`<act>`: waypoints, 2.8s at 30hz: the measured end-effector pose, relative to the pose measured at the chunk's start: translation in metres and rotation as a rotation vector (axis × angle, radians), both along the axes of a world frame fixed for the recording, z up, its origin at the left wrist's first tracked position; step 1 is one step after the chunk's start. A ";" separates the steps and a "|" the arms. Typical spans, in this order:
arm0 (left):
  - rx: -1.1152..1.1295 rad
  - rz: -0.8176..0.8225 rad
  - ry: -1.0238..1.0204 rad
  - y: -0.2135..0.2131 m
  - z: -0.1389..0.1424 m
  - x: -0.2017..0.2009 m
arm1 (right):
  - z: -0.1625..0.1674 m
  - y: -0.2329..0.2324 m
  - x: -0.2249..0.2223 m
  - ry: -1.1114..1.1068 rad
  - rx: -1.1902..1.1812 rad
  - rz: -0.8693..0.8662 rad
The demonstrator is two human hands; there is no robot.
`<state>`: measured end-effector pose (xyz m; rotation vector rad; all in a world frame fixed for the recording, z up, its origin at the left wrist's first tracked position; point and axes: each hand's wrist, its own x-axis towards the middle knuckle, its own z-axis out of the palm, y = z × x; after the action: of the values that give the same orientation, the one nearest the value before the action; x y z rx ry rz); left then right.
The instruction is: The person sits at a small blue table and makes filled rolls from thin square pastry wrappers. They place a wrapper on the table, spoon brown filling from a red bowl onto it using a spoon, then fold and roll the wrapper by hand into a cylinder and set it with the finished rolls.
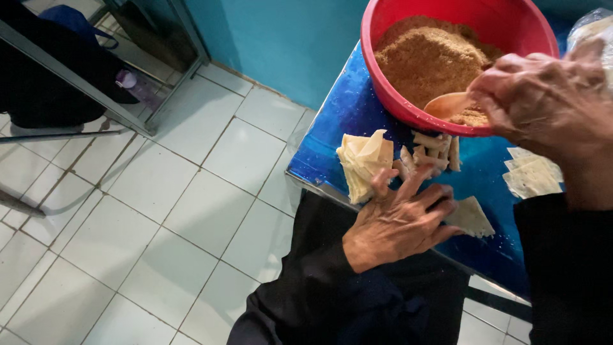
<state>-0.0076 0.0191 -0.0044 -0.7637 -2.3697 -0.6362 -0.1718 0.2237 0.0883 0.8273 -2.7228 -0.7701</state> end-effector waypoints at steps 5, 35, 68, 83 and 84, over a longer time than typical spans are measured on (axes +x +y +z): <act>0.012 -0.017 -0.003 -0.001 0.000 0.000 | 0.005 -0.016 0.003 -0.163 -0.231 0.036; 0.102 -0.072 -0.143 -0.001 0.011 0.010 | -0.037 0.067 0.174 -0.159 -0.832 -0.152; 0.155 -0.071 -0.145 0.006 0.002 0.012 | -0.057 0.075 0.216 0.254 -0.542 0.076; 0.223 0.049 -0.087 0.021 -0.003 0.019 | -0.019 0.018 0.118 0.226 -0.562 0.265; 0.237 0.044 -0.099 0.021 -0.004 0.018 | -0.021 0.029 0.132 0.201 -0.558 0.218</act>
<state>0.0106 0.0403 -0.0079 -0.5874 -2.3367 -0.9354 -0.0394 0.2528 0.0676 0.8327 -2.4198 -0.0329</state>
